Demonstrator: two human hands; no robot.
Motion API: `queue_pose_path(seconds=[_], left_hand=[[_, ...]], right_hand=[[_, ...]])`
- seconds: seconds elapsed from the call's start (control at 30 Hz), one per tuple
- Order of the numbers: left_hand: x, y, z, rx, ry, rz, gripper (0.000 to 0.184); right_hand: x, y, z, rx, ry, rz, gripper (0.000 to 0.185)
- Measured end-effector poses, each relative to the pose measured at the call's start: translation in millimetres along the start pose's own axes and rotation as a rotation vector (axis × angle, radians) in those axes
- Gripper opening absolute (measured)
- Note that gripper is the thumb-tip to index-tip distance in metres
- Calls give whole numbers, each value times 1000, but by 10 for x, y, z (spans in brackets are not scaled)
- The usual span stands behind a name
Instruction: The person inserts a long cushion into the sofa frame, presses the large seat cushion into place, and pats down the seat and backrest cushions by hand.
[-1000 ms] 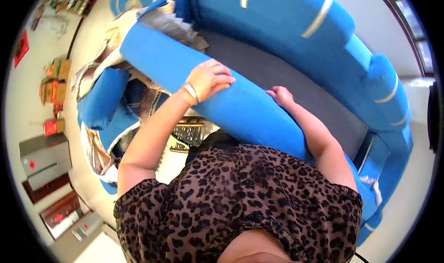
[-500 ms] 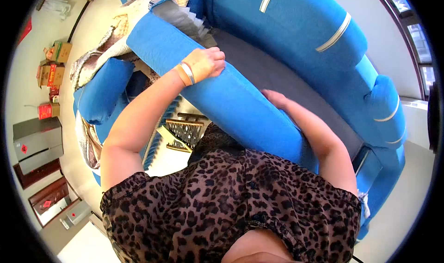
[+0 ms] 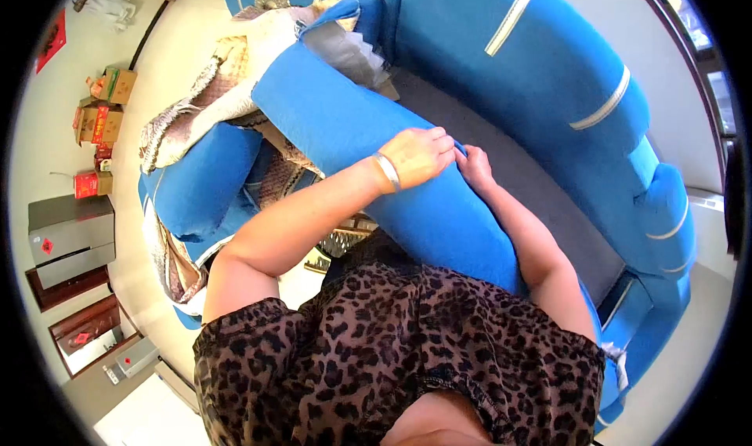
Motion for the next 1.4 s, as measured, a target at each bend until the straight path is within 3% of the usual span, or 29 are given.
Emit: queue_pose_path(seconds=[0.07,0.2,0.3,0.4,0.5,0.6,0.7,0.8,0.83,0.87,1.07,1.17,1.27,1.37,1.4], left_hand=[[-114,-284,64,-67,-213,-121,10],[-742,-1045,-526,-118,-192,-247,20],[-867,-1248,-638,-118,-242,-281,19],[-895,-1332,-615,-71,-297,-186,21],[-911,-1428,-639,-27,-304,-90,19],[-865,-1429,-551,-15,-361,-29,13],[-828,-1435,-562,29,-360,35,12],[-804,-1435,-501,87,-325,31,14],[-788,-1429,-484,106,-304,29,15],[-784,-1453,-477,103,-279,2,14],[-964,-1711,-691,101,-302,-116,19],[-1268,-2225,-920,81,-264,-309,15],[-1294,-2302,-833,53,-287,-334,14],[-1232,-2293,-834,41,-300,-346,12],[-1219,-2310,-842,40,-301,-336,12]], right_hand=[[21,145,35,78,-99,111,46],[40,146,177,41,-216,174,46],[-78,-26,557,-3,-426,74,44],[4,-49,831,116,-620,134,52],[256,-550,866,408,-604,217,57],[719,-981,1198,238,-613,93,57],[893,-1518,1172,233,-396,-110,50],[765,-1875,352,44,-23,-132,41],[864,-1687,347,-141,66,-119,37],[1059,-1304,613,-108,-53,-77,38],[968,-1187,870,-88,-213,5,40],[889,-1236,999,-106,-274,-3,41],[1029,-1195,1595,15,-534,-75,48],[1318,-1440,1667,240,-581,79,51],[1343,-1668,1577,178,-516,20,51]])
Point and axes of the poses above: each hand's wrist, its own x-axis towards the middle knuckle, its own z-axis out of the palm, y = z × x, the point moved 10 cm from there along x, towards the middle knuckle, and after that the axes turned 7 degrees about z, right-handed, at the moved point
